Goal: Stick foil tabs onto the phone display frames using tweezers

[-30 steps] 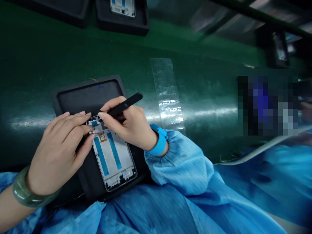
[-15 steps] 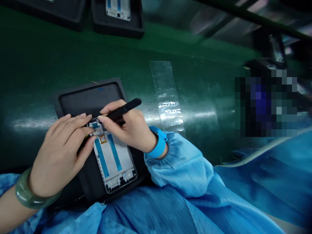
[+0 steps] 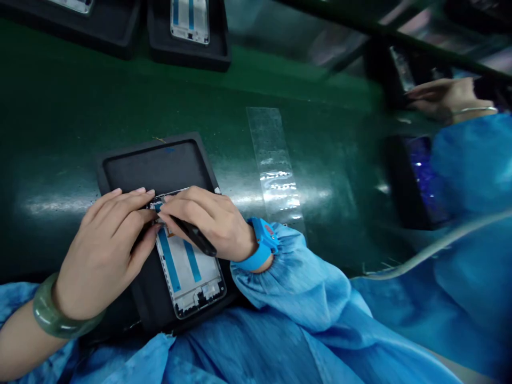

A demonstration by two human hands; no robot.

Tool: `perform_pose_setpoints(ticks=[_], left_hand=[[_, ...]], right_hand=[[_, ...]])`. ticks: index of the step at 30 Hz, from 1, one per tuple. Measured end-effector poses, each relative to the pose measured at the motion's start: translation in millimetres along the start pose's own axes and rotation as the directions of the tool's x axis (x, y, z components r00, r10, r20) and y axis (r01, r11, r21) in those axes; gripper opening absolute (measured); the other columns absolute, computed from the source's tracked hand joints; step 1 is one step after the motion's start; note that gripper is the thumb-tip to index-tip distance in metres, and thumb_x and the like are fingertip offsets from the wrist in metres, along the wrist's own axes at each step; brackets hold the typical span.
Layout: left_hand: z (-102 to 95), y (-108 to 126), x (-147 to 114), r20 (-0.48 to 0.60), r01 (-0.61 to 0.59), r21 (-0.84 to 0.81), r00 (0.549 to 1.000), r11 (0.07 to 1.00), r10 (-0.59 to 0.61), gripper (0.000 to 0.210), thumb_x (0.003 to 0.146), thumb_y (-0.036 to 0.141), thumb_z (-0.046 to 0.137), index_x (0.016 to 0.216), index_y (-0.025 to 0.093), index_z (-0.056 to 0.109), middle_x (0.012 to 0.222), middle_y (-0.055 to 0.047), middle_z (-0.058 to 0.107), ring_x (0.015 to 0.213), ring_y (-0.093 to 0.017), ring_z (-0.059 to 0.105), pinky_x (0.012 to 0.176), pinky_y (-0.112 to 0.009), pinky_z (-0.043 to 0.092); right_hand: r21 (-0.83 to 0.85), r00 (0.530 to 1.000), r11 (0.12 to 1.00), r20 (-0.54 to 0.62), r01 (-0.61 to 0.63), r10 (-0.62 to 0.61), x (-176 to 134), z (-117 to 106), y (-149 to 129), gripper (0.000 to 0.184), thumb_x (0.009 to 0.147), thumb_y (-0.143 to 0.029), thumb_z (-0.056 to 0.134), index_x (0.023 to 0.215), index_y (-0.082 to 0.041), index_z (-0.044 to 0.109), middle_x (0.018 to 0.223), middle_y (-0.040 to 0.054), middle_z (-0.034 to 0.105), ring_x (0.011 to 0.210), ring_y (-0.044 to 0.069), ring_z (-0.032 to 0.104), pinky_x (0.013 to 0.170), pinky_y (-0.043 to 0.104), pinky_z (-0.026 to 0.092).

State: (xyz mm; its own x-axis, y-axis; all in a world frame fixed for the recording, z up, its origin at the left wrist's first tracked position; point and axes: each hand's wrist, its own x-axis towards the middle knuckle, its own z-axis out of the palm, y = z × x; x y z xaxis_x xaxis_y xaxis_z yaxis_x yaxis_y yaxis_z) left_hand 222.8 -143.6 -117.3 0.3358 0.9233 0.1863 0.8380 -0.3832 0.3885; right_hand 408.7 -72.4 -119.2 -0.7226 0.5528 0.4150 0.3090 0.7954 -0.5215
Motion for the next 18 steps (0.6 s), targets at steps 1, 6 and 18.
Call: perform_pose_setpoints(ticks=[1,6,18], left_hand=[[0.0,0.1,0.1,0.000,0.000,0.002,1.000,1.000,0.000,0.014,0.086,0.022,0.054,0.099,0.016,0.054,0.118,-0.012,0.060,0.116,-0.026,0.053,0.105,-0.046,0.037],[1.4,1.2,1.3,-0.014,-0.022,0.039,1.000,0.999,0.023,0.021,0.086,0.023,0.054,0.105,0.016,0.055,0.117,-0.012,0.060,0.115,-0.027,0.053,0.104,-0.047,0.038],[4.1,-0.5,0.8,0.021,-0.045,0.112,0.999,0.993,0.043,0.037,0.086,0.021,0.052,0.123,0.015,0.054,0.118,-0.015,0.055,0.115,-0.029,0.051,0.104,-0.050,0.037]], right_hand=[[0.005,0.999,1.000,-0.028,0.016,-0.016,-0.2,0.0,0.4,0.011,0.087,-0.011,0.052,0.094,-0.016,0.059,0.089,0.0039,0.068,0.086,0.013,0.063,0.075,0.024,0.053],[0.255,0.945,0.943,-0.191,-0.212,0.265,5.5,-0.9,3.5,0.011,0.084,-0.024,0.060,0.093,-0.019,0.057,0.086,0.0008,0.067,0.080,0.010,0.064,0.072,0.022,0.053],[0.669,0.848,0.613,0.050,-0.420,0.527,19.9,3.8,18.3,0.025,0.082,-0.038,0.062,0.092,-0.017,0.052,0.086,-0.0005,0.059,0.071,0.007,0.062,0.064,0.020,0.054]])
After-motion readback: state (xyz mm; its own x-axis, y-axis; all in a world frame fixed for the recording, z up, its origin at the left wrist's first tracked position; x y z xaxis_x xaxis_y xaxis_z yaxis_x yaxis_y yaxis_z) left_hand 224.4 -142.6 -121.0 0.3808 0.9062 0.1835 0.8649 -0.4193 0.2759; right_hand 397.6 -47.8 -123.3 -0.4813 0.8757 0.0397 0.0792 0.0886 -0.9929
